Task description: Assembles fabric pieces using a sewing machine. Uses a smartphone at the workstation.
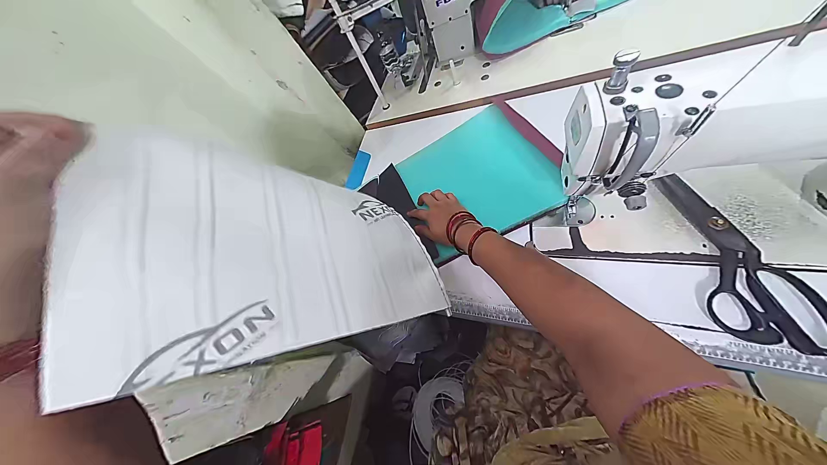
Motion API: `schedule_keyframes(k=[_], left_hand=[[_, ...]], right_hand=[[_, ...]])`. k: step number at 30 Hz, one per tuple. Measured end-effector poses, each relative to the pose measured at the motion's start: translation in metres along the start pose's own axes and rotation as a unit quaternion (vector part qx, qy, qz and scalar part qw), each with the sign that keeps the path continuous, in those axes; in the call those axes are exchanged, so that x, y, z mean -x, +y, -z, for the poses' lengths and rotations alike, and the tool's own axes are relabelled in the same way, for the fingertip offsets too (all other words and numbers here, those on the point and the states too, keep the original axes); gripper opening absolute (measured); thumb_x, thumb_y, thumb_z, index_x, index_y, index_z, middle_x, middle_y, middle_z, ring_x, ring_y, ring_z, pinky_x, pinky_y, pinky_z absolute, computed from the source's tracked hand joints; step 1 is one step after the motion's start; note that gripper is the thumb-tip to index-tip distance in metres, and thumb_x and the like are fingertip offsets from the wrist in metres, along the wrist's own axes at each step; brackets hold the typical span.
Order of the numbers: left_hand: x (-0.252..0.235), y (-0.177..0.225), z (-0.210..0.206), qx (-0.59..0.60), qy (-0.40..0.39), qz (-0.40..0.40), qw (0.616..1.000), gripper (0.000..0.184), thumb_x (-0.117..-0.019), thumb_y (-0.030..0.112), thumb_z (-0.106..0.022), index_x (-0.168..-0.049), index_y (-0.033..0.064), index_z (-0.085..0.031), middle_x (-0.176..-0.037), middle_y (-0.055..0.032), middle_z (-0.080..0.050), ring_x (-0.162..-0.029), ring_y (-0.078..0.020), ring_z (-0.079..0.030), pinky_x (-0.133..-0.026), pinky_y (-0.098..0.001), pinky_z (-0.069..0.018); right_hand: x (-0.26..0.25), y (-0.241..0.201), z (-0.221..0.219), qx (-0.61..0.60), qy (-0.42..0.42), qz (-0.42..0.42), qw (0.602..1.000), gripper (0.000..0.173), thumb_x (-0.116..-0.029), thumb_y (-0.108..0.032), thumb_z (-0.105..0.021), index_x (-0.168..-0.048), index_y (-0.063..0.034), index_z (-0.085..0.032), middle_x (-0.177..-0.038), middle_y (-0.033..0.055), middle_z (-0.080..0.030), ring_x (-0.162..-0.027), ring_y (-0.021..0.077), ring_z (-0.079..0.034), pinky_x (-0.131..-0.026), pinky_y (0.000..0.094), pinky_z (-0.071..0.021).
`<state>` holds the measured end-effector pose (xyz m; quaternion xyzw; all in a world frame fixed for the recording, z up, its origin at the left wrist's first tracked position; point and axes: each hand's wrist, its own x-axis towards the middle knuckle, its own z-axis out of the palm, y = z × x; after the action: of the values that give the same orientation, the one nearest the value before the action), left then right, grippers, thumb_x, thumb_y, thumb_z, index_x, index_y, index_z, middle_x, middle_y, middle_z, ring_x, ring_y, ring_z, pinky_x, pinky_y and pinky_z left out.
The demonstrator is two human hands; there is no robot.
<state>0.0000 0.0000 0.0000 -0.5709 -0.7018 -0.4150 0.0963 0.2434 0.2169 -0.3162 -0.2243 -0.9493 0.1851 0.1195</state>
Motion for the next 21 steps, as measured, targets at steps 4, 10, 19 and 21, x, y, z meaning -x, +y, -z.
schedule_keyframes(k=[4,10,19,21], left_hand=[[0.04,-0.105,-0.013,-0.164,-0.005,0.171,0.971,0.034,-0.1081,0.027,-0.049,-0.124,0.001,-0.063,-0.112,-0.0136,-0.066,-0.097,-0.0147,-0.064,-0.092,-0.039,-0.052],[0.087,-0.141,-0.047,-0.36,-0.136,0.17,0.907,0.039,-0.1018,0.009,-0.059,-0.137,-0.0058,-0.057,-0.137,-0.0391,-0.053,-0.129,-0.06,-0.048,-0.107,-0.0746,-0.0337],[0.12,-0.061,-0.241,-0.212,-0.325,0.167,0.906,0.07,-0.0999,0.051,-0.061,-0.146,-0.0008,-0.052,-0.147,-0.0265,-0.051,-0.138,-0.0444,-0.048,-0.113,-0.0624,-0.0368],[0.128,-0.051,-0.264,-0.246,-0.362,0.152,0.886,0.086,-0.0948,0.058,-0.064,-0.153,-0.002,-0.042,-0.155,-0.0291,-0.041,-0.143,-0.0465,-0.04,-0.116,-0.0604,-0.0334]], right_hand=[[0.001,-0.003,0.004,0.001,-0.006,-0.006,1.0,0.041,-0.1038,-0.043,-0.056,-0.14,-0.0256,-0.065,-0.145,0.0129,-0.055,-0.13,0.0364,-0.051,-0.103,0.0565,-0.0409],[0.0,-0.003,0.009,0.007,-0.023,-0.008,1.0,0.042,-0.1049,-0.044,-0.053,-0.141,-0.026,-0.064,-0.145,0.0119,-0.055,-0.131,0.0356,-0.05,-0.105,0.0559,-0.0403],[0.003,-0.003,0.001,0.001,0.02,0.001,1.0,0.039,-0.1028,-0.041,-0.059,-0.137,-0.0237,-0.067,-0.141,0.0142,-0.058,-0.128,0.0386,-0.052,-0.101,0.0583,-0.0421],[0.001,0.0,0.001,-0.002,0.005,-0.001,1.0,0.039,-0.104,-0.042,-0.056,-0.137,-0.0243,-0.067,-0.143,0.0132,-0.057,-0.13,0.0373,-0.051,-0.103,0.0579,-0.0413]])
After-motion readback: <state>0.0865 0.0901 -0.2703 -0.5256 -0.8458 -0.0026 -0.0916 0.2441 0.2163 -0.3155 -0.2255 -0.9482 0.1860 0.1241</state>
